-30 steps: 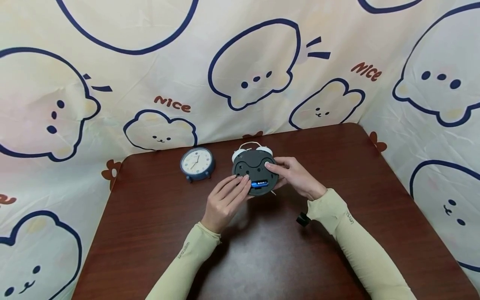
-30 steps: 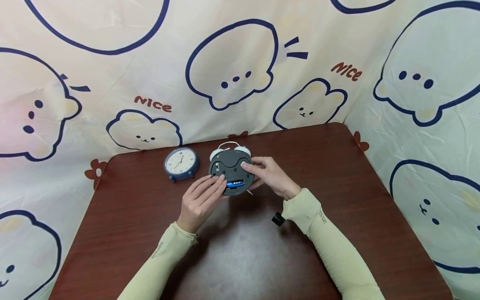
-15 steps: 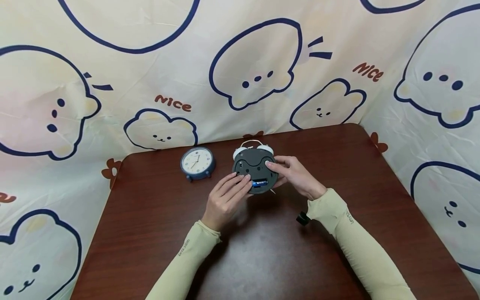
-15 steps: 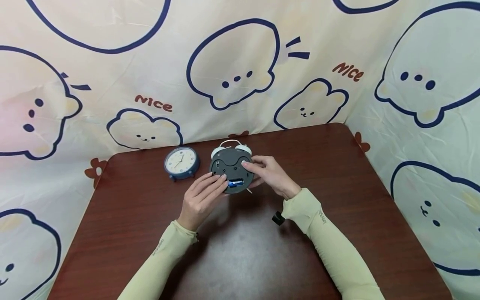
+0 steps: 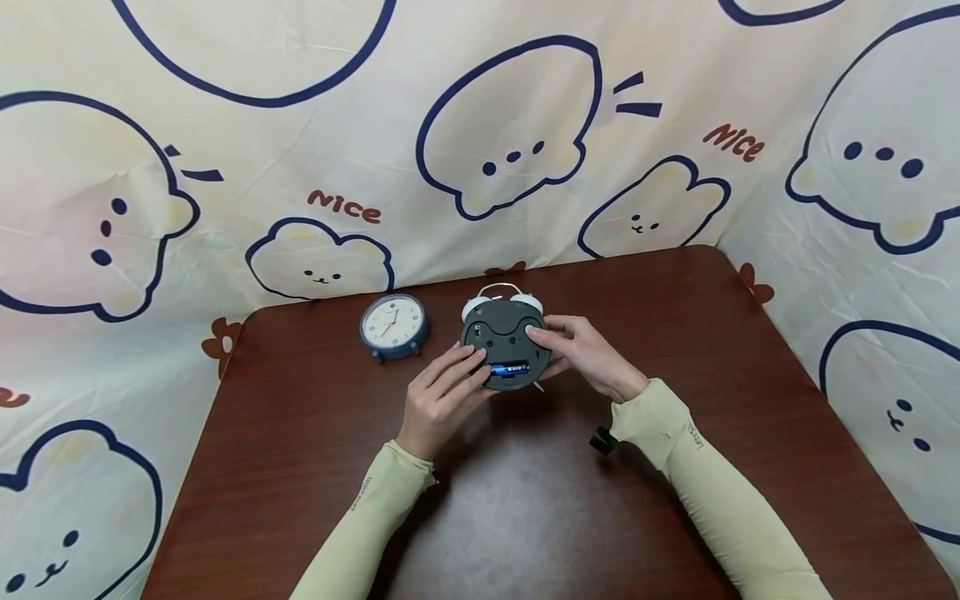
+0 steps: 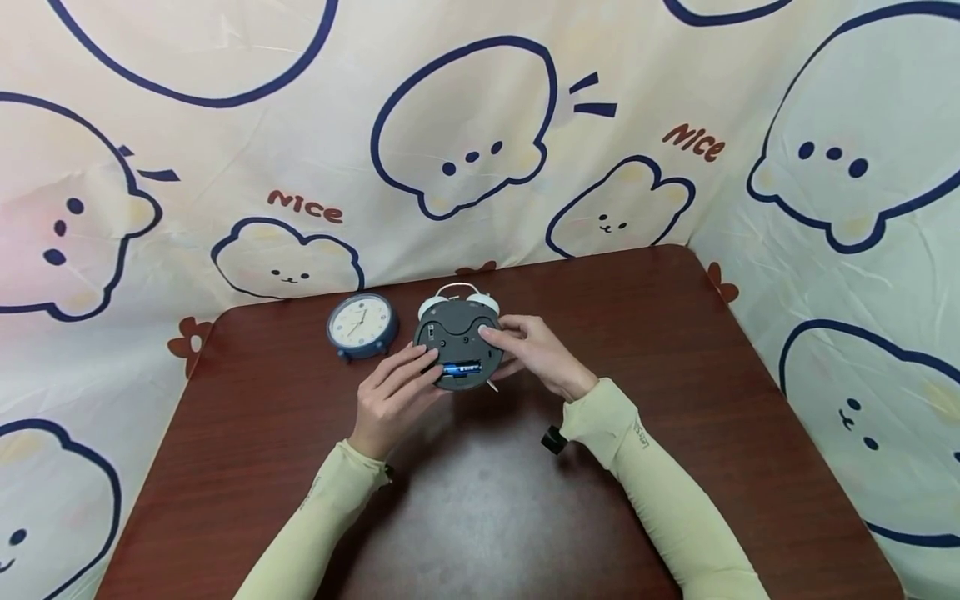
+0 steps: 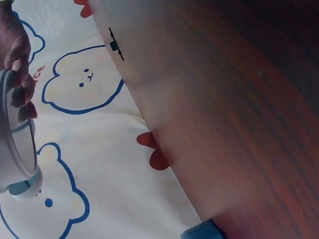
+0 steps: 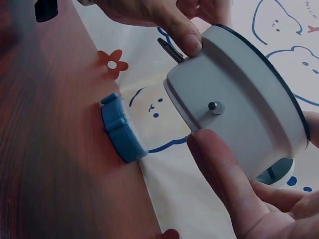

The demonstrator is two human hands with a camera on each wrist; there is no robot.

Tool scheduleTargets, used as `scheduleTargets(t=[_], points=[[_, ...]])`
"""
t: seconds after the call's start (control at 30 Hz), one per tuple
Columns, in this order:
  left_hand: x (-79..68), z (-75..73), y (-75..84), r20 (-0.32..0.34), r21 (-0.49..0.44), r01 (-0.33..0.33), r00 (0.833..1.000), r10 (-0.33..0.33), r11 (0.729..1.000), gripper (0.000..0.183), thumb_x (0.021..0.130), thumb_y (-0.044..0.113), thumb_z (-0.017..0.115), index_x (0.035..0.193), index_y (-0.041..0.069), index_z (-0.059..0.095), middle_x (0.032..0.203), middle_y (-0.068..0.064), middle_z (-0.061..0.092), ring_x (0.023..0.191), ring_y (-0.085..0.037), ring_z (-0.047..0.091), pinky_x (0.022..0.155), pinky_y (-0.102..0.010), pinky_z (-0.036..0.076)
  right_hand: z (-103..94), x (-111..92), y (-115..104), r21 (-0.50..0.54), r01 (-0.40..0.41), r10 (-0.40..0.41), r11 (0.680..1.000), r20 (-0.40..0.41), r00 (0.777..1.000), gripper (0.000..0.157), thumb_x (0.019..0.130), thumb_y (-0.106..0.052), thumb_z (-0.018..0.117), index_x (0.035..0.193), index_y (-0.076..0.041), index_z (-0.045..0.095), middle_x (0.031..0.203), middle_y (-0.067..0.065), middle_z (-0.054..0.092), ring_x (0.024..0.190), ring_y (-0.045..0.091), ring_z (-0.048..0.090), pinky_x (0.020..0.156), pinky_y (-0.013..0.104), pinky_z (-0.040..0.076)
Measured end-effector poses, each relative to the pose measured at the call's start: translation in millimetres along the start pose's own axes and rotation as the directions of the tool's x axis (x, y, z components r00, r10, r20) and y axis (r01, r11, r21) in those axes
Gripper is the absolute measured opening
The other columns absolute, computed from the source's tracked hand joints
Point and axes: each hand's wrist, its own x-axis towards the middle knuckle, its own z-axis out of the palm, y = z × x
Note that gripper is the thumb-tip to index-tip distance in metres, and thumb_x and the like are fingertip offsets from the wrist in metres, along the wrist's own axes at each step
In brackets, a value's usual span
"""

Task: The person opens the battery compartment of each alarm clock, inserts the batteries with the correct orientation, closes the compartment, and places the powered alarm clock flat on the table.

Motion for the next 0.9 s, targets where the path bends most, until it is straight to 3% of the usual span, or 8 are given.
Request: scheduleTargets(t=[0.47, 0.6, 0.7, 0.8, 0.87, 0.9], points=[[-1.2, -1.7, 1.2, 0.009, 0.031, -0.023, 1.000, 0.023, 0.999, 0.025, 0.098, 0.023, 0.072, 0.116, 0.007, 0.080, 0.117, -0.012, 0.077, 0.108, -0.027, 0.072, 0.098, -0.045, 0.058, 2.9, -0.6, -3.5, -0.008, 0.009, -0.009, 1.000, -0.007, 1.000, 0.046, 0.105, -0.027, 0.061, 0.138, 0.005, 0.058, 0.109, 0.015, 0.074, 0.083, 0.025, 0.079, 0.074, 0.048, 0.064], [-2.9, -2.4, 1.1, 0.027, 0.002, 0.009, 1.000, -0.009, 1.000, 0.030, 0.096, 0.024, 0.075, 0.119, 0.006, 0.078, 0.118, -0.011, 0.077, 0.109, -0.027, 0.071, 0.099, -0.043, 0.057, 2.8, 0.1, -2.4, -0.011, 0.002, -0.002, 1.000, -0.004, 1.000, 0.047, 0.105, -0.027, 0.061, 0.138, 0.005, 0.057, 0.108, 0.015, 0.075, 0.083, 0.025, 0.079, 0.075, 0.048, 0.064], [-3.6, -4.6, 0.8, 0.043, -0.035, 0.071, 0.997, -0.070, 0.997, 0.040, 0.093, 0.029, 0.078, 0.125, 0.005, 0.075, 0.121, -0.011, 0.076, 0.113, -0.027, 0.070, 0.104, -0.036, 0.055, 2.1, 1.1, -0.4, -0.013, -0.007, 0.007, 1.000, -0.005, 1.000, 0.046, 0.106, -0.027, 0.060, 0.139, 0.005, 0.057, 0.108, 0.014, 0.075, 0.083, 0.024, 0.078, 0.075, 0.047, 0.064], [-2.8, -7.4, -0.2, 0.061, -0.098, 0.183, 0.982, -0.177, 0.978, 0.053, 0.089, 0.039, 0.080, 0.130, 0.005, 0.071, 0.126, -0.012, 0.073, 0.119, -0.028, 0.066, 0.110, -0.030, 0.049, 1.2, 1.1, 1.0, -0.015, -0.008, 0.008, 1.000, -0.011, 1.000, 0.046, 0.106, -0.028, 0.060, 0.139, 0.005, 0.058, 0.107, 0.014, 0.075, 0.082, 0.024, 0.078, 0.075, 0.047, 0.064], [-1.7, -8.7, -0.6, 0.084, -0.153, 0.288, 0.957, -0.278, 0.945, 0.061, 0.087, 0.046, 0.080, 0.133, 0.007, 0.069, 0.132, -0.013, 0.069, 0.126, -0.030, 0.061, 0.114, -0.033, 0.046, 1.1, 0.9, 1.6, -0.015, -0.007, 0.007, 1.000, -0.013, 1.000, 0.047, 0.105, -0.028, 0.061, 0.139, 0.005, 0.058, 0.107, 0.014, 0.075, 0.083, 0.025, 0.078, 0.074, 0.047, 0.064], [-0.7, -9.2, -0.2, 0.102, -0.181, 0.352, 0.935, -0.338, 0.918, 0.064, 0.088, 0.048, 0.080, 0.136, 0.007, 0.067, 0.136, -0.013, 0.067, 0.130, -0.031, 0.059, 0.114, -0.035, 0.046, 1.1, 1.0, 2.0, -0.015, -0.008, 0.008, 1.000, -0.014, 1.000, 0.046, 0.105, -0.028, 0.061, 0.138, 0.004, 0.058, 0.107, 0.014, 0.075, 0.083, 0.025, 0.078, 0.074, 0.047, 0.064]])
